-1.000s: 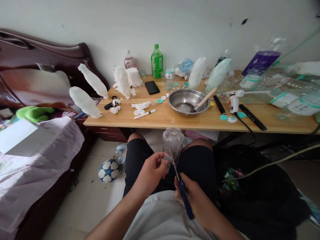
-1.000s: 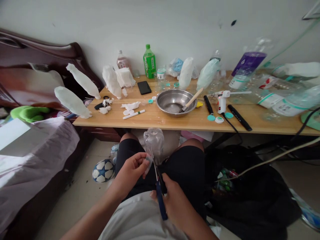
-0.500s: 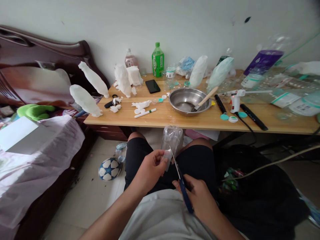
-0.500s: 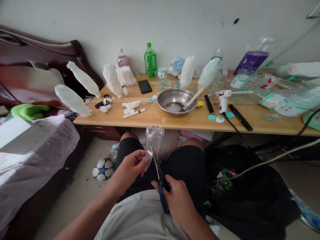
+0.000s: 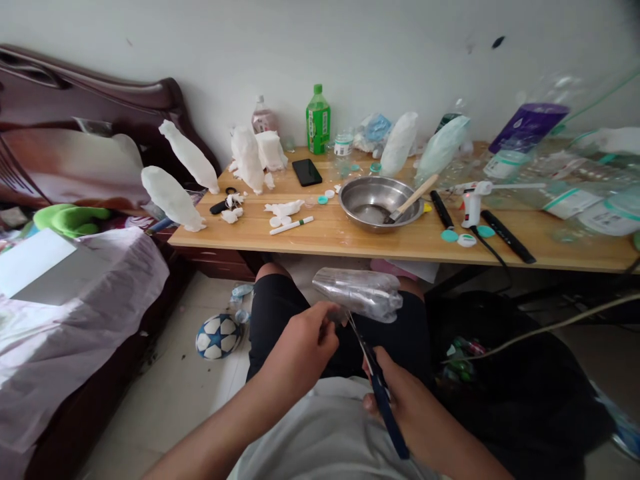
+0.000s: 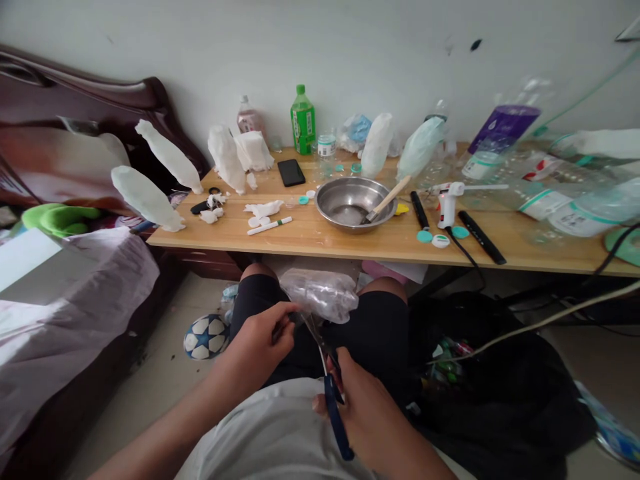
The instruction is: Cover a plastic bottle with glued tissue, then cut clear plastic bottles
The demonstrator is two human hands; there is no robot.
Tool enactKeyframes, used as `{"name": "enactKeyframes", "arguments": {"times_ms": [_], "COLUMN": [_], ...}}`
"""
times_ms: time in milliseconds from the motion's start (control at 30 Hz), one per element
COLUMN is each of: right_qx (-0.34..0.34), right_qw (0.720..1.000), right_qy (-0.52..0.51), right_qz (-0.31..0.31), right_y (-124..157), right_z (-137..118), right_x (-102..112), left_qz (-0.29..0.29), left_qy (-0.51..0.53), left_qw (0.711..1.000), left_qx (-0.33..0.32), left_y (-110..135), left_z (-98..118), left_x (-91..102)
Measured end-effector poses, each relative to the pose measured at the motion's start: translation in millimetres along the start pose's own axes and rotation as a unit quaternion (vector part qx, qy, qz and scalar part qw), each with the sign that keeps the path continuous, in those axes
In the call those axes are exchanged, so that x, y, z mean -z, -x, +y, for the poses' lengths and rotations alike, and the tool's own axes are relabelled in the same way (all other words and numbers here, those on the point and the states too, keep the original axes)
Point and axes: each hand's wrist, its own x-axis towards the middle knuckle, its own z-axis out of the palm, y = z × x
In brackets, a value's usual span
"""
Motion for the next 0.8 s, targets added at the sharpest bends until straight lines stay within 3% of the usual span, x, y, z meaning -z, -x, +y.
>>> {"name": "enactKeyframes", "arguments": {"times_ms": [267, 533, 667, 800], "right_qx": [-0.011, -0.026, 0.008, 0.059], "right_qw": [0.996, 0.998, 0.999, 0.997], "right_qy": [-0.083, -0.048, -0.034, -0.007], "right_qz": [0.007, 0.011, 0.033, 0.052], "right_y": [-10, -17, -32, -69], "right_z": [-8, -15, -20, -37], "right_x": [5, 18, 15, 9], "left_qz": [-0.076, -0.105, -0.083, -0.032], "left_qy": [-0.019, -0.069, -0.118, -0.202], "left_qw": [0.996, 0.986, 0.982, 0.973], "left_qx": [-0.052, -0.110, -0.123, -0.105], "left_y": [-5, -18, -28, -43], "left_z": [-3, 3, 2, -8], "left_x": [18.4, 37.1, 44.5, 66.2]}}
